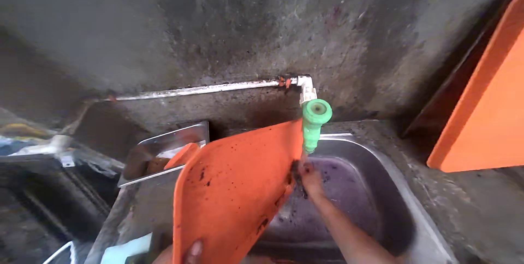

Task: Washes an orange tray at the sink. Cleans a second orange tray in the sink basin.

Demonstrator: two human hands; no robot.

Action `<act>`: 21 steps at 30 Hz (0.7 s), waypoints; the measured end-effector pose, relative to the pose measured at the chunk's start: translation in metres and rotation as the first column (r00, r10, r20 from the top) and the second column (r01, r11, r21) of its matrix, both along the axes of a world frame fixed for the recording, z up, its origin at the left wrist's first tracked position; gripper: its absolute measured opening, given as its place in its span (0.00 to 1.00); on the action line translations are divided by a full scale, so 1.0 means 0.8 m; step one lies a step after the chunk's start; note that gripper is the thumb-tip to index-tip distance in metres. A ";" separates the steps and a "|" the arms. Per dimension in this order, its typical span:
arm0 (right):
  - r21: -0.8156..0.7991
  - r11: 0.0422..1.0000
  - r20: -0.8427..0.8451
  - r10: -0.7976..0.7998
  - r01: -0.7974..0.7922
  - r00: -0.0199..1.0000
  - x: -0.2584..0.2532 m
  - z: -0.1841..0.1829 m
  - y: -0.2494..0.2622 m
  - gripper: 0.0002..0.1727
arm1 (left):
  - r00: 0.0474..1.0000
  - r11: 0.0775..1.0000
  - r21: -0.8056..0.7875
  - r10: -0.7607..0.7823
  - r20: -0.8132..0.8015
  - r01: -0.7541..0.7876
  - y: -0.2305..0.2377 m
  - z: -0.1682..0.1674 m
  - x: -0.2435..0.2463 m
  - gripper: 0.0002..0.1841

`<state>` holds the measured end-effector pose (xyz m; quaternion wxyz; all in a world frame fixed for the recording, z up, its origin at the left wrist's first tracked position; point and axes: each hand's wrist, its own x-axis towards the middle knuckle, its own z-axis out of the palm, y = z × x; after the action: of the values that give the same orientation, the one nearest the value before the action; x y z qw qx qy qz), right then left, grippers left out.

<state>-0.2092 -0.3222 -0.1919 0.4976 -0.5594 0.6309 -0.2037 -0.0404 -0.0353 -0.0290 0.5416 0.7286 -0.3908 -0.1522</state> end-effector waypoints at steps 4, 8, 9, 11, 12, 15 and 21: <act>-0.235 0.971 -0.065 0.036 -0.051 0.997 0.000 -0.023 0.014 0.26 | 0.994 0.994 -0.075 0.073 -0.080 -0.079 -0.007 -0.005 -0.009 0.05; 0.056 0.879 -0.297 0.467 -0.473 0.833 -0.034 -0.058 0.052 0.25 | 0.997 0.992 -0.112 0.059 -0.053 -0.065 -0.012 -0.003 -0.002 0.05; 0.126 0.846 -0.292 0.530 -0.518 0.796 -0.045 -0.055 0.054 0.24 | 0.998 0.995 -0.082 0.058 -0.039 -0.061 -0.014 0.000 -0.002 0.04; 0.207 0.826 -0.292 0.564 -0.525 0.772 -0.076 -0.044 0.051 0.25 | 0.997 0.997 0.017 0.076 -0.023 -0.075 -0.021 0.008 -0.004 0.03; 0.188 0.852 -0.306 0.524 -0.489 0.795 -0.095 -0.036 0.048 0.25 | 0.996 0.993 0.080 0.089 -0.032 -0.086 -0.027 0.010 -0.006 0.03; -0.048 0.941 -0.386 0.292 -0.336 0.875 -0.150 -0.019 0.044 0.23 | 0.973 0.951 0.290 0.165 -0.164 -0.112 -0.053 -0.002 -0.015 0.06; -0.503 0.768 -0.464 0.147 -0.396 0.873 -0.178 -0.010 0.027 0.19 | 0.758 0.881 0.472 0.293 -0.583 0.022 -0.109 -0.090 -0.011 0.10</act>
<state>-0.3514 -0.3004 -0.1999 0.1871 -0.8008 0.5352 -0.1930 -0.0495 -0.1229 -0.1011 0.4672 0.7648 -0.0814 -0.4360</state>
